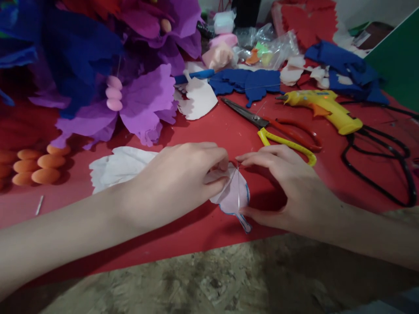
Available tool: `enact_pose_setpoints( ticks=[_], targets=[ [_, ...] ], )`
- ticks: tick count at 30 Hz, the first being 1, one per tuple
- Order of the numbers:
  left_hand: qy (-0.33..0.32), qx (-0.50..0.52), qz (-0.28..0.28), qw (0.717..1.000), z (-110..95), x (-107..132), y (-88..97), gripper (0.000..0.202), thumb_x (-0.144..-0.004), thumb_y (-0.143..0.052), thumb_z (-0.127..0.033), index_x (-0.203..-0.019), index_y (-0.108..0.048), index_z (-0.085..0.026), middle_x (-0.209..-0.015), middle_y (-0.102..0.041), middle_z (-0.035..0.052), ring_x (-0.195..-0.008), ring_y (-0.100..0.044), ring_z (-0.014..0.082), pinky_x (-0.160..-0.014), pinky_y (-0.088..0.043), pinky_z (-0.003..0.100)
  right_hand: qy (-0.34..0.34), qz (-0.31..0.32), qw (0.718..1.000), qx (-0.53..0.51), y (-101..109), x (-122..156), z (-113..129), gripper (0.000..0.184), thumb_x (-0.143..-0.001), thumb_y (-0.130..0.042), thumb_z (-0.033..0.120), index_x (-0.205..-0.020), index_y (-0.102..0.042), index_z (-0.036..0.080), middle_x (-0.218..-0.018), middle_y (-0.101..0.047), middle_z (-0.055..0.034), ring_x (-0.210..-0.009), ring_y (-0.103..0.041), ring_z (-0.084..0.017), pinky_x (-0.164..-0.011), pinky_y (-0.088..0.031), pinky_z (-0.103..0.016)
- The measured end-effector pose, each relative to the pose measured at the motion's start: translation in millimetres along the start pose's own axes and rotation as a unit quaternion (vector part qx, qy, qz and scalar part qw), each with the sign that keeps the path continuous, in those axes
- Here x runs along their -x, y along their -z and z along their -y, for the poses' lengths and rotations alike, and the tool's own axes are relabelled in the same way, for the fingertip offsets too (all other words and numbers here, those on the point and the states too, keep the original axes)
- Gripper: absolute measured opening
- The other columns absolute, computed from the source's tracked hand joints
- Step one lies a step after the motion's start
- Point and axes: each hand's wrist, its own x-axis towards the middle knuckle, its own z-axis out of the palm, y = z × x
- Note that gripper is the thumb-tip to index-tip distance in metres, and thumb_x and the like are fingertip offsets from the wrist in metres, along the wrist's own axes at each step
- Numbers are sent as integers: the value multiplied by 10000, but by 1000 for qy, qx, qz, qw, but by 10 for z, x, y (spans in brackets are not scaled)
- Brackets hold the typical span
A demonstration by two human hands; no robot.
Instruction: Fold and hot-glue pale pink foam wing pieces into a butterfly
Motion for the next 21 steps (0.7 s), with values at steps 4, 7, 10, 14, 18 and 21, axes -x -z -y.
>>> enact_pose_setpoints(
  ticks=[4, 7, 10, 14, 18, 21],
  targets=[
    [3, 0, 1, 1000, 1, -3, 5, 53, -769, -577, -165, -777, -628, -175, -748, -659, -16, -612, -584, 125, -535, -377, 221, 0, 10, 1000, 2, 12, -2, -2, 488, -672, -624, 473, -1033, -535, 156, -978, -621, -89, -919, -551, -233, -758, -453, -370],
    [5, -1, -2, 1000, 1, -9, 6, 60, -771, -575, -174, -788, -633, -178, -755, -665, -14, -621, -593, 132, -538, -380, 224, -1, 7, 1000, -1, 6, 3, 3, 491, -669, -627, 477, -1025, -539, 151, -980, -622, -88, -920, -552, -233, -761, -456, -370],
    [10, 0, 2, 1000, 5, -13, 2, 68, -776, -571, -178, -804, -634, -181, -762, -668, -12, -632, -599, 139, -541, -383, 230, -2, 6, 1000, 1, 3, 11, 9, 488, -676, -618, 465, -1029, -540, 136, -992, -617, -94, -937, -553, -237, -769, -464, -375],
    [6, 6, 4, 1000, 26, -11, -4, 67, -772, -572, -165, -801, -629, -182, -765, -665, -15, -636, -596, 134, -552, -386, 230, 13, 6, 1000, 3, 48, 14, -14, 473, -731, -563, 454, -1067, -526, 123, -1039, -612, -103, -974, -553, -243, -798, -472, -389],
    [-6, 5, -5, 1000, 35, 0, -9, 51, -769, -575, -166, -792, -619, -175, -759, -657, -13, -632, -588, 128, -551, -380, 227, 81, -5, 997, -2, 118, 20, -60, 252, -834, -480, 317, -1016, -531, 150, -1068, -622, -86, -996, -556, -214, -842, -465, -384],
    [-1, 2, -6, 1000, 28, 5, -12, 48, -771, -573, -166, -788, -616, -178, -738, -648, -12, -618, -580, 130, -545, -376, 230, 147, -2, 989, 10, 125, 48, -79, 189, -851, -451, 191, -1005, -556, 156, -1053, -633, -75, -992, -564, -184, -864, -457, -381]
  ],
)
